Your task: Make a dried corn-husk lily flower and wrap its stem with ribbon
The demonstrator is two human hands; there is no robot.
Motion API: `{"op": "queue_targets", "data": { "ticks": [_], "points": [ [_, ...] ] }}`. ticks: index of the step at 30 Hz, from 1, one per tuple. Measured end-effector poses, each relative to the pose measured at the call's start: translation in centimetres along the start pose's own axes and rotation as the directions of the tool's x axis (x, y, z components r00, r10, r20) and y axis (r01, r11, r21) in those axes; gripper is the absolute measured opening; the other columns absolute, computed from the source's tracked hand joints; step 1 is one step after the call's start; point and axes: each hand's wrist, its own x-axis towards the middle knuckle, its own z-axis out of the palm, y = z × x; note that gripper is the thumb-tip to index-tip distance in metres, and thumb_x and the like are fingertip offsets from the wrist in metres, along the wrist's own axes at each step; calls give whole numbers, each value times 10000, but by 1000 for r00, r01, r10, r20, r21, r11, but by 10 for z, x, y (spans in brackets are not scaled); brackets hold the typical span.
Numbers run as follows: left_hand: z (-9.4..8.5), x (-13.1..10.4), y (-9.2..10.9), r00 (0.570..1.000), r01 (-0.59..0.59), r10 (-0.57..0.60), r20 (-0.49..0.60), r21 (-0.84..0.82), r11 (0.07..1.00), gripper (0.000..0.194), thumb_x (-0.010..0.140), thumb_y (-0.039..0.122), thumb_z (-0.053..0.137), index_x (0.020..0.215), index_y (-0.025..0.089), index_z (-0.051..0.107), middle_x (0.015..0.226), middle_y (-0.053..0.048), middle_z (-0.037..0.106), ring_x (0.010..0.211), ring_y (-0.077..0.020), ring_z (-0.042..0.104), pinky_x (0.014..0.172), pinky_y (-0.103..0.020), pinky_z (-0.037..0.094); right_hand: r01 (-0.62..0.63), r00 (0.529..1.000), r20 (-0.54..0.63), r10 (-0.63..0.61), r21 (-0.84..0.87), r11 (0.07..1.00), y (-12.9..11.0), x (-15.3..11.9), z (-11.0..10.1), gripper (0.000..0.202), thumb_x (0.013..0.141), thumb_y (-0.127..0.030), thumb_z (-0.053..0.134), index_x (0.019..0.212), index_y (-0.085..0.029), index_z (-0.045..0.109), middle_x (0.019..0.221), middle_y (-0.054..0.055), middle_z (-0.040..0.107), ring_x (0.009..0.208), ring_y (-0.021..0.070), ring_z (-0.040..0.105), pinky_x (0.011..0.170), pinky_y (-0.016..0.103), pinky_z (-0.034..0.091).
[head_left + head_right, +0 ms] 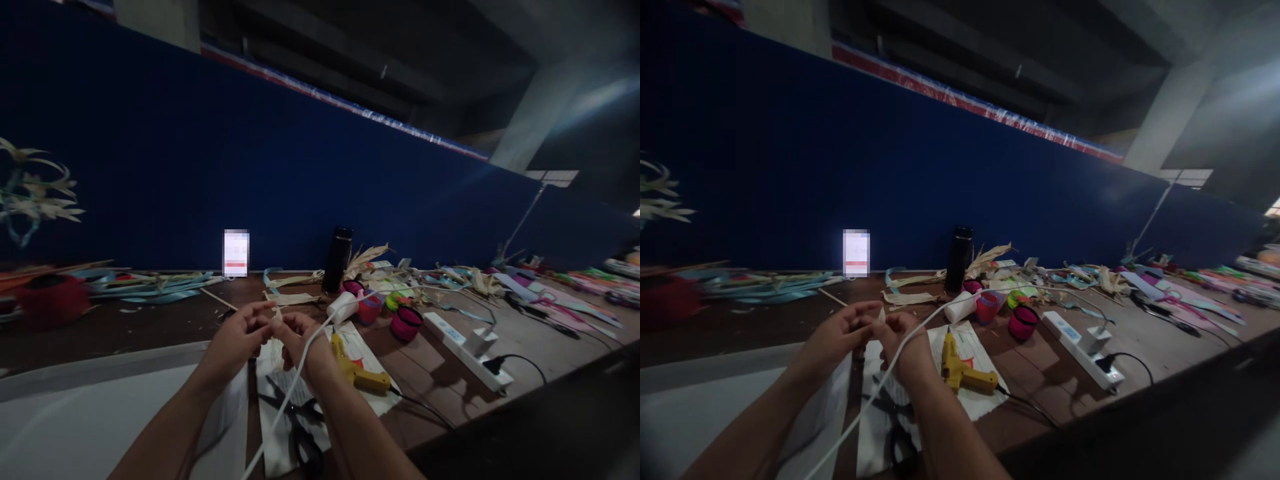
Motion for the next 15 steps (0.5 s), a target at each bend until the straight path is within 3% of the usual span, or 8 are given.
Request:
{"op": "queue_targets", "data": {
  "ticks": [3,6,8,10,12,13,15],
  "points": [
    [-1,-1,2,1000,-7,7,1,22,1000,518,664,385,678,1114,178,526,648,34,588,490,-89,475,453,-201,349,26,999,-45,-23,68,997,0,3,6,251,687,-381,634,705,-133,601,394,-94,419,304,35,324,273,131,242],
    [-5,1,2,1000,7,-6,-30,15,1000,542,653,427,673,1122,189,541,706,11,621,490,-97,492,448,-209,344,53,993,-110,-42,94,994,2,7,4,245,695,-369,629,690,-125,607,386,-92,420,305,30,314,279,132,235],
    [-11,4,0,985,9,5,-171,81,997,503,683,462,630,1106,198,563,750,-8,635,517,-115,513,467,-225,358,77,985,-164,-57,119,990,3,10,0,246,706,-373,618,725,-129,605,409,-91,435,316,32,330,291,134,254],
    [-18,6,-4,924,-2,108,-368,277,961,402,726,460,575,1030,200,611,794,-31,644,609,-153,554,542,-257,398,99,977,-204,-69,138,986,4,14,-3,246,709,-377,615,753,-136,599,424,-91,442,332,38,353,306,138,280],
    [-24,9,-10,856,-10,291,-427,549,835,287,753,407,543,921,202,654,871,-47,648,755,-193,577,687,-294,417,111,972,-224,-77,145,983,3,16,-6,245,701,-374,624,758,-138,594,423,-91,442,342,45,368,316,143,292],
    [-26,10,-13,851,-11,354,-388,660,751,254,765,380,522,883,207,667,889,-49,645,799,-204,575,735,-305,409,117,969,-236,-79,150,982,3,17,-6,244,697,-373,629,751,-138,591,417,-91,438,344,47,369,318,143,292],
    [-29,11,-21,886,-18,379,-267,797,603,244,793,341,472,846,224,679,876,-44,641,843,-214,564,777,-312,392,134,959,-270,-81,182,974,4,17,-5,246,698,-377,631,741,-140,580,417,-90,440,349,49,373,321,143,294]
  ]
}}
